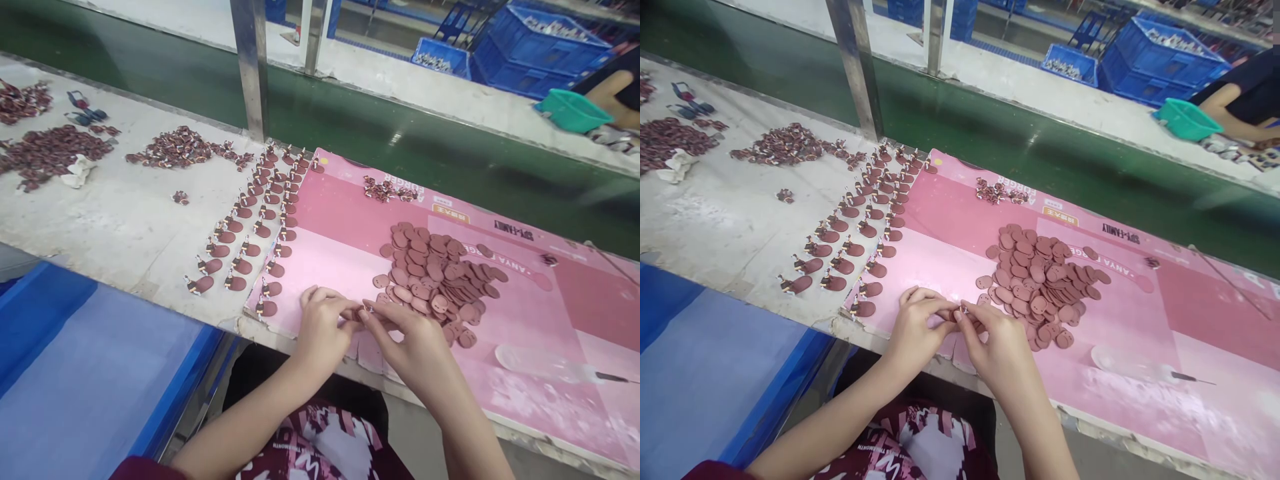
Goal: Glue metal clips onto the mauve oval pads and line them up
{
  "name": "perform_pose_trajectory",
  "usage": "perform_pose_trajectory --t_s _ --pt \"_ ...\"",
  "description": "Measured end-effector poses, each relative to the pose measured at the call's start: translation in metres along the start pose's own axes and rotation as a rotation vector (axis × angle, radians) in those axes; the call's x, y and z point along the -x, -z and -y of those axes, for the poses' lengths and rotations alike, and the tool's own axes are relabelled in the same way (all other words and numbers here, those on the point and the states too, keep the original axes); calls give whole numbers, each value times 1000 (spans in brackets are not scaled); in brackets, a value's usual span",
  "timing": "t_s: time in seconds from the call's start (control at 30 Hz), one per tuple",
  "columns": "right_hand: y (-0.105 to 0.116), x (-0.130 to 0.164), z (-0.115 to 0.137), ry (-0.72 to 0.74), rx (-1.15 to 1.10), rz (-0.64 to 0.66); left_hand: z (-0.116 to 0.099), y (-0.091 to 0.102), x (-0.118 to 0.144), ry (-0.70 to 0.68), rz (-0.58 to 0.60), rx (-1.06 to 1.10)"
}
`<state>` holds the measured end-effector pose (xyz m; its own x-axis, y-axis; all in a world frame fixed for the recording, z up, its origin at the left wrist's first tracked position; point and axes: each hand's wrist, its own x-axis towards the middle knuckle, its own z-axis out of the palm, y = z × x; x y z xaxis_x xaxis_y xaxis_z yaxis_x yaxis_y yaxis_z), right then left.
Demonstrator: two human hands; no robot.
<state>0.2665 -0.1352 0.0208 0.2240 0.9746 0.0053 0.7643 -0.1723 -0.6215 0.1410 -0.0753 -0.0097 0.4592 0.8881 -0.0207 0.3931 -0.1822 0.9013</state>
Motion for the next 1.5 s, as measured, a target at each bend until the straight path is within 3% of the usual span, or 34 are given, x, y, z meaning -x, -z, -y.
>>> perform_pose_trajectory --t_s 0.5,0.63,0.87,1.1,1.23,1.37,1.5 --pt "2 0 4 -26 -95 -9 0 1 0 -5 -10 -3" --pt "13 0 9 -23 -69 57 -2 3 0 16 -7 9" --pt "25 1 -11 -235 -219 -40 -5 9 -2 136 64 134" --pt "27 -14 -15 -318 -577 244 2 9 -1 105 112 150" --pt "28 -19 -13 -349 -620 283 2 9 0 54 92 177" --pt "28 -31 -21 -474 -622 297 3 6 3 28 -16 205" --pt "31 -75 -22 -408 -657 162 7 2 6 -33 -107 188"
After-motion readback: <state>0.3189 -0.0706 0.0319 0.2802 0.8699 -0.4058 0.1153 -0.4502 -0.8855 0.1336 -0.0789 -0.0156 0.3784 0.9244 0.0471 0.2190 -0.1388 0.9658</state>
